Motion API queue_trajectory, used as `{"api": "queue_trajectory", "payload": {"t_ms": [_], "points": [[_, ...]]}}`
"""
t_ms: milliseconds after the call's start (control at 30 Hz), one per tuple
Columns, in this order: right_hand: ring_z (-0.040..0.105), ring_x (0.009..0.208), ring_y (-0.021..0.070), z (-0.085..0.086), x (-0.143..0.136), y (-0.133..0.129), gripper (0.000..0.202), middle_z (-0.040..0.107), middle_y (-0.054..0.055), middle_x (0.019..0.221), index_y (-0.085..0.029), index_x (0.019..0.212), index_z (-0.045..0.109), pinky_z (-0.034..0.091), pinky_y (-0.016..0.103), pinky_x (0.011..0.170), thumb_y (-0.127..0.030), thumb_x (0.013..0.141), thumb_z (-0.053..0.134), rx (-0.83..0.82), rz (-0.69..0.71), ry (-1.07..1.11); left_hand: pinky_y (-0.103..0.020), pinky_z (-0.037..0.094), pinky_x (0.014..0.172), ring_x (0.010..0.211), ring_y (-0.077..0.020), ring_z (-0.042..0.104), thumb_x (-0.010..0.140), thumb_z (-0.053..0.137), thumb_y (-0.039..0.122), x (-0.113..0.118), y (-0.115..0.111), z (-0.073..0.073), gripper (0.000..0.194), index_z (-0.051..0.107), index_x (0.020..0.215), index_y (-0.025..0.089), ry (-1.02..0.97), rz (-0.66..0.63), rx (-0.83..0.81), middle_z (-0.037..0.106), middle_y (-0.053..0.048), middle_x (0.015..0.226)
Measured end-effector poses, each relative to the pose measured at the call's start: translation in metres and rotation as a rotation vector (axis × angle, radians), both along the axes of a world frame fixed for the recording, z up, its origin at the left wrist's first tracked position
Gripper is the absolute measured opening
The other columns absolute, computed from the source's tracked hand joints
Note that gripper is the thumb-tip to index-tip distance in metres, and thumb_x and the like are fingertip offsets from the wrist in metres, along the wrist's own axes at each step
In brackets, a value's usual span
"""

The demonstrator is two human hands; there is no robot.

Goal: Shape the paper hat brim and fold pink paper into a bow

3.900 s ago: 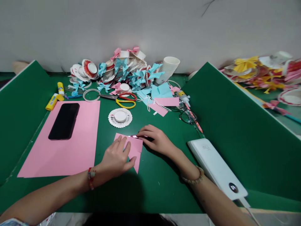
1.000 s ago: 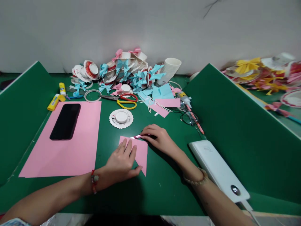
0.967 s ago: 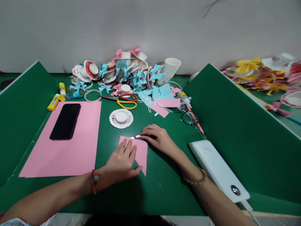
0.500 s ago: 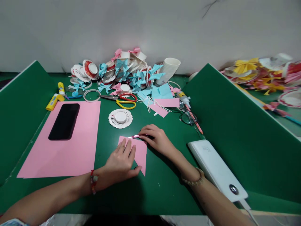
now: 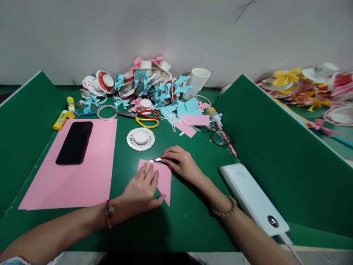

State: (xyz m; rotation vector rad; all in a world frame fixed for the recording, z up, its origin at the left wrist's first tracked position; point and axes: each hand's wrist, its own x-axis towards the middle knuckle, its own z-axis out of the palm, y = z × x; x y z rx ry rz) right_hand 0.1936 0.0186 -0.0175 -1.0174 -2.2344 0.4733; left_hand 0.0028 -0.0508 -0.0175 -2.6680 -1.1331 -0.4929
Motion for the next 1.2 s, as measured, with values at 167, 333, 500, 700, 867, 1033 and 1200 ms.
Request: {"api": "queue_trajectory", "payload": {"t_ms": [167, 333, 500, 700, 867, 1033, 1200], "points": [[0.055, 0.076, 0.0171, -0.001, -0.001, 0.000, 0.012, 0.067, 0.006, 0.083, -0.017, 0.087, 0.066, 0.045, 0.033, 0.069, -0.022, 0.086, 0.054, 0.016, -0.006, 0.000, -0.041, 0.051, 0.083, 0.107, -0.0369, 0.058, 0.077, 0.050, 0.048, 0.000, 0.000, 0.001, 0.055, 0.063, 0.106, 0.003, 0.009, -0.001, 0.001, 0.062, -0.025, 0.112], [0.055, 0.075, 0.0170, -0.001, -0.003, 0.000, 0.012, 0.067, 0.007, 0.083, -0.016, 0.086, 0.066, 0.045, 0.034, 0.070, -0.021, 0.086, 0.055, 0.021, -0.013, 0.002, -0.041, 0.050, 0.084, 0.107, -0.0368, 0.057, 0.078, 0.050, 0.048, 0.000, 0.000, 0.000, 0.055, 0.062, 0.107, 0.003, 0.012, -0.002, -0.004, 0.061, -0.025, 0.113], [0.055, 0.076, 0.0174, -0.001, -0.005, 0.001, 0.013, 0.067, 0.007, 0.083, -0.016, 0.087, 0.066, 0.045, 0.033, 0.069, -0.022, 0.086, 0.054, 0.039, -0.017, 0.000, -0.041, 0.051, 0.083, 0.107, -0.0372, 0.058, 0.078, 0.050, 0.048, 0.000, 0.000, 0.001, 0.055, 0.063, 0.107, 0.003, 0.012, 0.000, -0.008, 0.062, -0.025, 0.112], [0.055, 0.075, 0.0172, -0.001, -0.007, 0.001, 0.012, 0.066, 0.007, 0.083, -0.017, 0.086, 0.066, 0.046, 0.033, 0.068, -0.022, 0.086, 0.055, 0.047, -0.024, -0.008, -0.041, 0.052, 0.082, 0.106, -0.0370, 0.058, 0.077, 0.050, 0.048, 0.001, 0.000, 0.002, 0.055, 0.064, 0.105, 0.003, 0.013, 0.005, 0.008, 0.063, -0.024, 0.111], [0.056, 0.076, 0.0178, -0.001, -0.009, 0.002, 0.013, 0.066, 0.008, 0.082, -0.015, 0.086, 0.066, 0.046, 0.033, 0.068, -0.021, 0.085, 0.055, 0.059, -0.021, -0.008, -0.041, 0.051, 0.082, 0.106, -0.0371, 0.059, 0.077, 0.050, 0.048, 0.001, 0.000, 0.002, 0.055, 0.064, 0.105, 0.003, 0.015, 0.004, 0.006, 0.062, -0.024, 0.111], [0.056, 0.075, 0.0172, -0.002, -0.011, 0.002, 0.013, 0.066, 0.007, 0.082, -0.015, 0.086, 0.066, 0.045, 0.033, 0.069, -0.022, 0.086, 0.055, 0.059, -0.025, -0.003, -0.041, 0.052, 0.082, 0.105, -0.0379, 0.059, 0.076, 0.052, 0.049, 0.001, 0.000, 0.001, 0.056, 0.063, 0.106, 0.002, 0.018, 0.001, 0.012, 0.062, -0.025, 0.111], [0.057, 0.077, 0.0169, -0.004, -0.012, 0.003, 0.014, 0.067, 0.006, 0.083, -0.018, 0.086, 0.066, 0.045, 0.034, 0.071, -0.024, 0.086, 0.054, 0.055, -0.026, 0.005, -0.042, 0.051, 0.083, 0.107, -0.0381, 0.057, 0.078, 0.050, 0.048, 0.001, 0.000, 0.000, 0.057, 0.062, 0.107, 0.002, 0.018, -0.003, -0.008, 0.061, -0.026, 0.113]]}}
